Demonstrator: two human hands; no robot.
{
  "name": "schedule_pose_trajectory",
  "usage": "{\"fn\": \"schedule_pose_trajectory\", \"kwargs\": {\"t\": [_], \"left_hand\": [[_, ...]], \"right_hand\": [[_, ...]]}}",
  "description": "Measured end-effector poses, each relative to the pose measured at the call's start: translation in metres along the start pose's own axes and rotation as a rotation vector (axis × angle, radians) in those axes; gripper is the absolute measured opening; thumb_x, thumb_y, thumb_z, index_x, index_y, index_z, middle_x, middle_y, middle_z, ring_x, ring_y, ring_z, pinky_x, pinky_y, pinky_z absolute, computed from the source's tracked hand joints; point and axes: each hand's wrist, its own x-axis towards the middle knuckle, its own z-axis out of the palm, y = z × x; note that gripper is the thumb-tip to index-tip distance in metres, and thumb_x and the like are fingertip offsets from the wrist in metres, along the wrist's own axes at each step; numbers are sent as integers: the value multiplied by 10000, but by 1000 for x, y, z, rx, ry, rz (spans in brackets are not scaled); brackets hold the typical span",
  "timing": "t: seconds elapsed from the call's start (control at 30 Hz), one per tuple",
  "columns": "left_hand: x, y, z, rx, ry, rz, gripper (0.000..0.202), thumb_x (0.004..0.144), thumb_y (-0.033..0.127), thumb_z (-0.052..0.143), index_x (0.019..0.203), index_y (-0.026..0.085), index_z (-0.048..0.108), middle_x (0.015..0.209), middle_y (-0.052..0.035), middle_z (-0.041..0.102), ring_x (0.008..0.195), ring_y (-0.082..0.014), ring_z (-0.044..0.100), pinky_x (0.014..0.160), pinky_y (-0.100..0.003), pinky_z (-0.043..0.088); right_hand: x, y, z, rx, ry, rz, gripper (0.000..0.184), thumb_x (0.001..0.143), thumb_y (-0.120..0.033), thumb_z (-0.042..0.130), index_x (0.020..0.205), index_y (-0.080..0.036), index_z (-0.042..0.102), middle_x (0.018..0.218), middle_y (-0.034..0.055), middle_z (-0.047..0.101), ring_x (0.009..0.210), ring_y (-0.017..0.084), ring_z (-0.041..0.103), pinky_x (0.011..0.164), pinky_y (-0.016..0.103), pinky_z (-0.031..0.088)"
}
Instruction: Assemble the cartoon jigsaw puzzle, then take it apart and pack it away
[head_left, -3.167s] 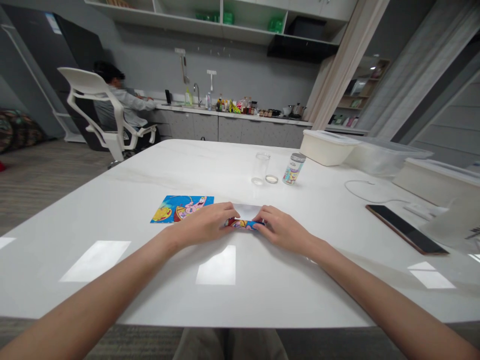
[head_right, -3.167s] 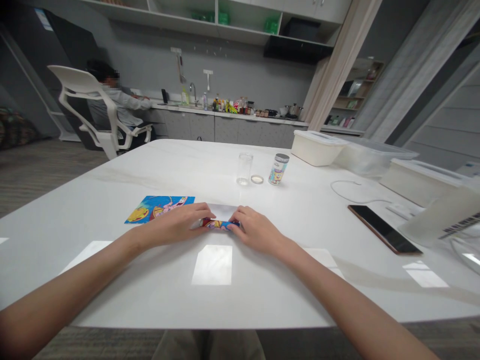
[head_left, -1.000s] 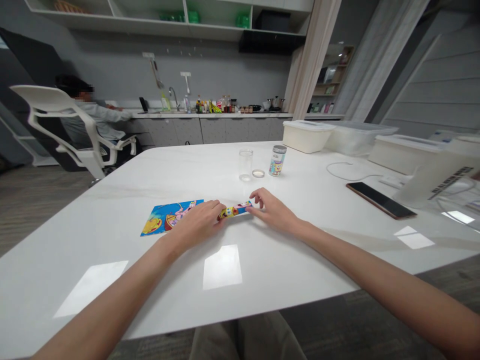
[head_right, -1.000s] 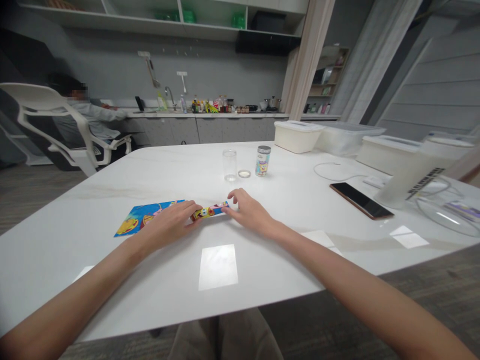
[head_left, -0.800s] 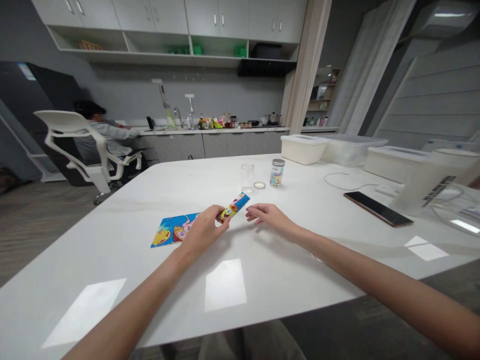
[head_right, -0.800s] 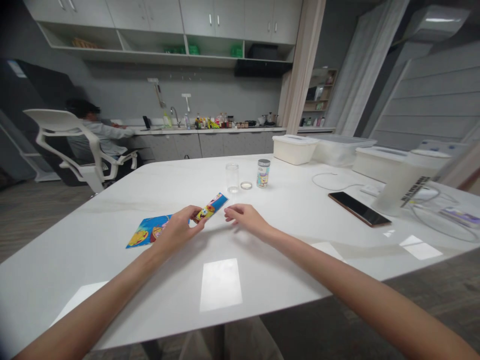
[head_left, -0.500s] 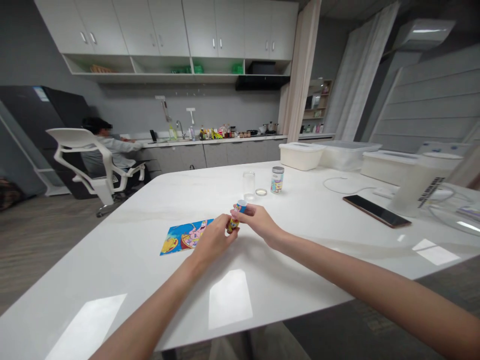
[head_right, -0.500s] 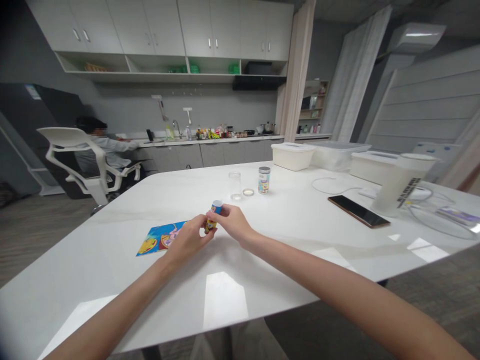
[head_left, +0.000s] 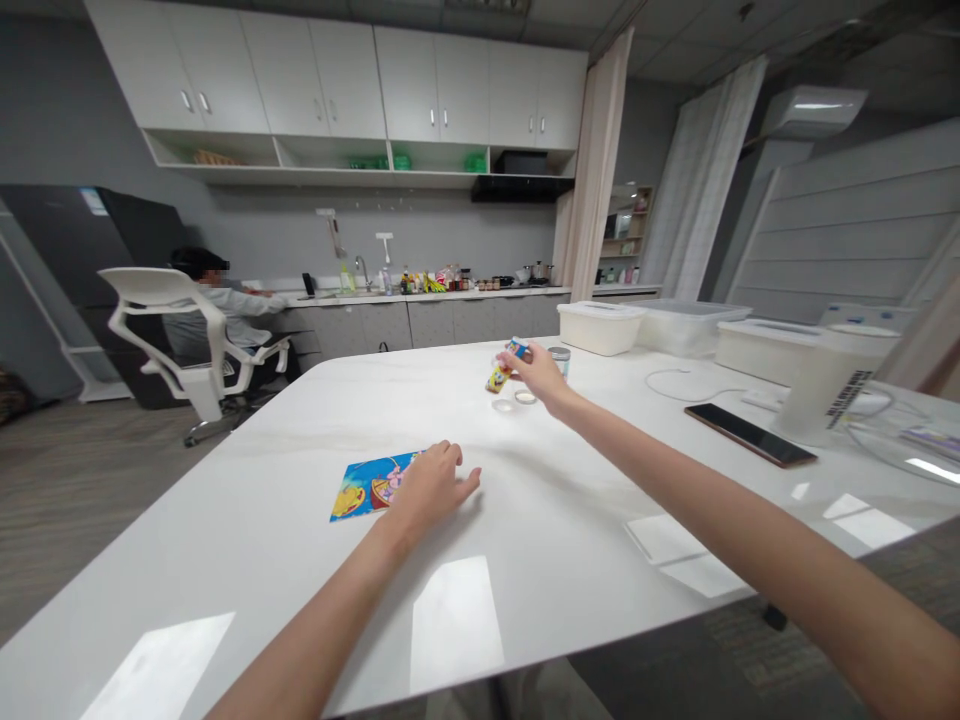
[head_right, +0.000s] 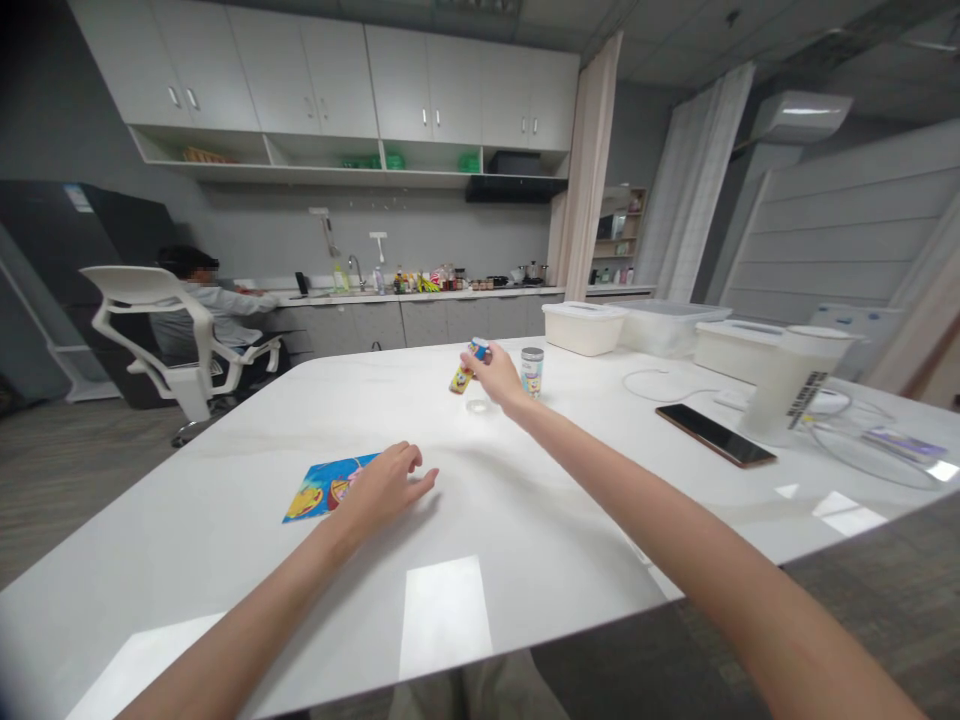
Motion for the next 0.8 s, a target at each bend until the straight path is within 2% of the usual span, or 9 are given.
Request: {"fn": "schedule_pose_trajectory", "kwargs": {"t": [0.1,0.17,0.27,0.47,0.63,0.8], "left_hand": [[0,0,1,-6,-18,13,159,873,329,524,826,180,554,890,-82,638,833,-230,610,761,-347,453],[0,1,1,-6,-14,22,154,871,320,524,825,178,559,876,-79,639,820,-228,613,751,-342,452],[0,0,1,20,-18,23,160,871,324,521,825,177,565,872,-80,641,815,-228,617,743,-338,449],[1,-7,2,82,-21,19,168,874,322,517,837,170,579,898,-92,649,835,-229,622,742,-328,442],[2,-10,4,90,-25,19,192,875,348,516,835,174,586,900,-98,653,842,-237,624,721,-325,435],[2,-8,1,66,-35,18,195,874,348,516,834,173,592,913,-106,657,843,-246,622,724,-336,435]], "right_hand": [[46,-1,-11,-378,87,-125,186,863,-297,546,990,-163,572,1009,65,698,922,149,659,833,293,523],[67,-1,-13,-453,107,-123,205,847,-290,559,994,-152,593,1015,71,700,939,166,649,842,299,508],[85,-1,-10,-543,142,-106,214,837,-270,554,1000,-144,612,1039,90,695,964,190,638,860,303,485],[97,7,2,-709,134,-45,263,820,-208,554,1063,-121,607,1076,129,687,1012,226,628,889,307,455],[95,20,2,-814,73,-47,444,801,-202,571,1238,-156,503,1155,118,665,1059,227,607,885,299,450],[91,33,-3,-916,-7,-43,438,747,-211,612,1180,-198,541,1056,92,696,962,231,629,789,293,462]]}}
